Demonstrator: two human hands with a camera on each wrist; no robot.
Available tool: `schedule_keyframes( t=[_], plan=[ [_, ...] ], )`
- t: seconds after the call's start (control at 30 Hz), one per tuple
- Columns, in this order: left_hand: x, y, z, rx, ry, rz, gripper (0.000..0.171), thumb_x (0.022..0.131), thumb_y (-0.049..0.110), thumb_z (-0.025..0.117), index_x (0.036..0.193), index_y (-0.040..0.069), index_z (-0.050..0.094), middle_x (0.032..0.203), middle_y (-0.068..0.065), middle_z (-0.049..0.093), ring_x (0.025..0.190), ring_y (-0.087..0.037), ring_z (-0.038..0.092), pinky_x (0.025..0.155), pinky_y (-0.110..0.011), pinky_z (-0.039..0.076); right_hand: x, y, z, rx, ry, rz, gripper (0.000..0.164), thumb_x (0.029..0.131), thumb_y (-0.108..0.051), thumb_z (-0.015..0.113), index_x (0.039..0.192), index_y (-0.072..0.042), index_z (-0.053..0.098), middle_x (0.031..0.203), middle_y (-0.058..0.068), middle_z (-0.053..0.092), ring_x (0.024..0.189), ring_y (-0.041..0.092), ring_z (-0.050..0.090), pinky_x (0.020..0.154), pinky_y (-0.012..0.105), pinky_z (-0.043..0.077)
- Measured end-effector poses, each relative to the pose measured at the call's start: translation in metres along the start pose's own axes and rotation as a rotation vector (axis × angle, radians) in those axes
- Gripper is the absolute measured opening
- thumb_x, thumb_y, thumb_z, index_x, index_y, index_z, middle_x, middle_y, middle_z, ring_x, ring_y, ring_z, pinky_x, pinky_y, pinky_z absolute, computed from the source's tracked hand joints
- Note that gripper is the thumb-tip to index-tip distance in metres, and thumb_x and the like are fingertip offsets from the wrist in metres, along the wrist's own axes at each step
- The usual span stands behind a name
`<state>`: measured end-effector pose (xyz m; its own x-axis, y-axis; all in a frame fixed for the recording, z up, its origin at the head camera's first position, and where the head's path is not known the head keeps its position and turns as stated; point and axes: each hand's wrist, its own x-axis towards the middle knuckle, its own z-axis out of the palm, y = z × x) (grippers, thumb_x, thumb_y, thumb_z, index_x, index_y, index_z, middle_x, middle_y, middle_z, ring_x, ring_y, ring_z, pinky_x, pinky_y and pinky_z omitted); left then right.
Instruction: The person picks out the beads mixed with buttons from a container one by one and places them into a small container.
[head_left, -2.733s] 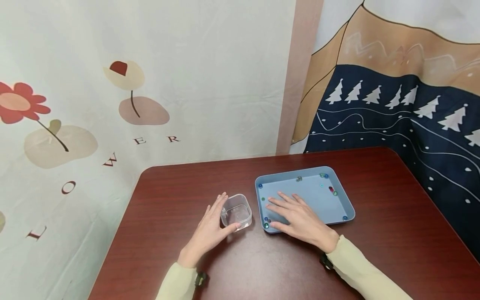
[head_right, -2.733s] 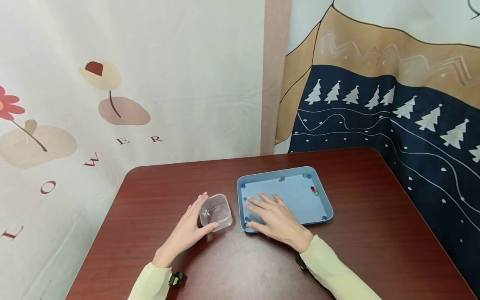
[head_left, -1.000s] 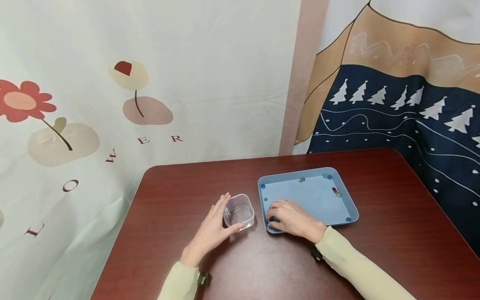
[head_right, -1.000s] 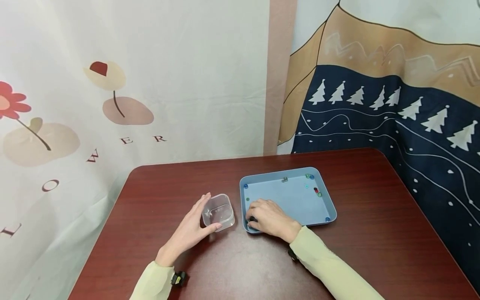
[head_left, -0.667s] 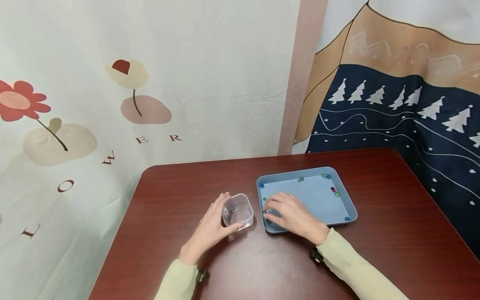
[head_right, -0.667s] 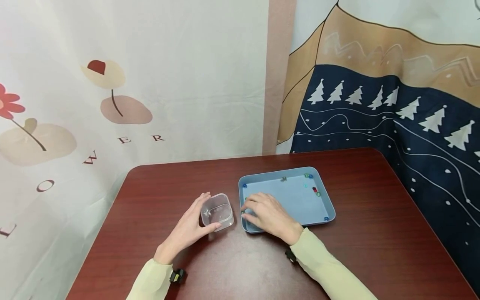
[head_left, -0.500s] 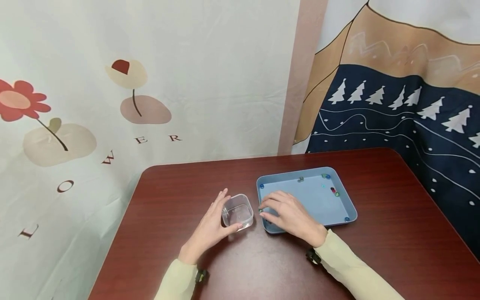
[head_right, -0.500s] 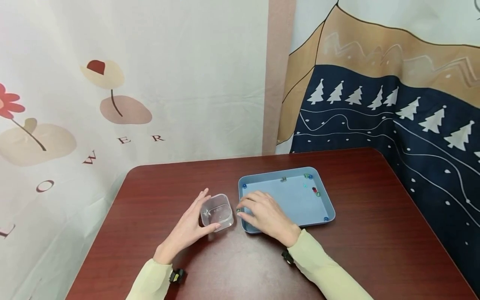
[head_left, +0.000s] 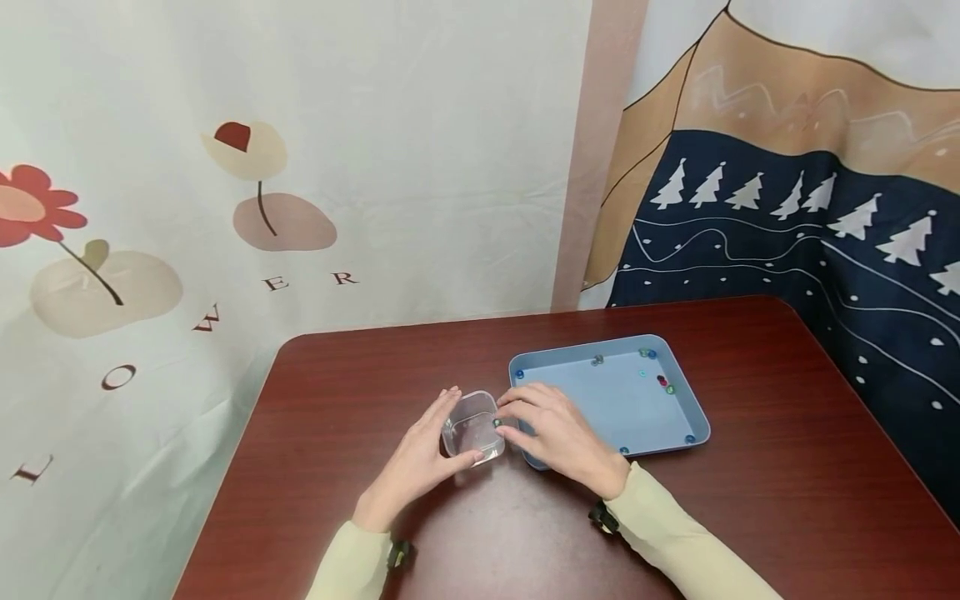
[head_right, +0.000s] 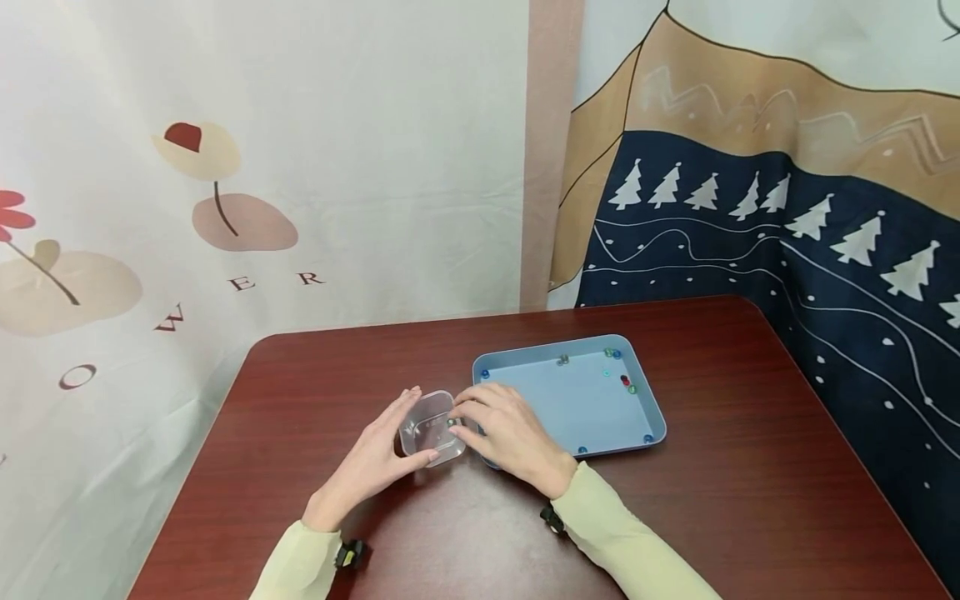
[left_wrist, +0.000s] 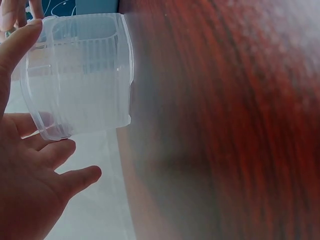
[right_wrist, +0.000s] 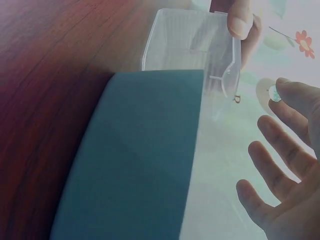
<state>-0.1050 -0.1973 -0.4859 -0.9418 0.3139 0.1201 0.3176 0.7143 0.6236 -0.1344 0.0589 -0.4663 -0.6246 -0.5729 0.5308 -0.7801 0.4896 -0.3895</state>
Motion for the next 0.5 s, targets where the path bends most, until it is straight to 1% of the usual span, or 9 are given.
schedule_keyframes(
  t=[0.13, 0.23, 0.5],
  plan=[
    [0.001, -0.002, 0.001, 0.008, -0.003, 0.01, 0.097, 0.084, 0.044, 0.085, 0.159, 0.005, 0.039, 0.166, -0.008, 0.035, 0.154, -0.03, 0.028, 0.118, -0.057, 0.037, 0.004, 0.002, 0.007, 0.006, -0.01, -0.006, 0.012, 0.094, -0.025, 0.079, 0.104, -0.018, 0.079, 0.114, -0.004, 0.071, 0.112, 0.016, 0.063, 0.1, 0.041, 0.052],
    [0.001, -0.003, 0.002, 0.003, -0.014, -0.006, 0.098, 0.084, 0.046, 0.085, 0.16, 0.006, 0.038, 0.167, -0.006, 0.034, 0.155, -0.027, 0.026, 0.119, -0.056, 0.037, 0.004, 0.005, 0.012, 0.009, -0.025, 0.005, 0.012, 0.095, -0.025, 0.078, 0.104, -0.018, 0.079, 0.114, -0.004, 0.07, 0.111, 0.016, 0.063, 0.099, 0.042, 0.052],
    [0.001, -0.001, 0.001, -0.027, -0.007, -0.031, 0.097, 0.082, 0.043, 0.086, 0.159, 0.006, 0.04, 0.166, -0.006, 0.036, 0.155, -0.028, 0.028, 0.118, -0.057, 0.037, 0.003, 0.009, 0.019, 0.003, -0.051, 0.045, 0.013, 0.094, -0.026, 0.079, 0.104, -0.018, 0.079, 0.114, -0.004, 0.07, 0.11, 0.017, 0.063, 0.097, 0.042, 0.053]
  ],
)
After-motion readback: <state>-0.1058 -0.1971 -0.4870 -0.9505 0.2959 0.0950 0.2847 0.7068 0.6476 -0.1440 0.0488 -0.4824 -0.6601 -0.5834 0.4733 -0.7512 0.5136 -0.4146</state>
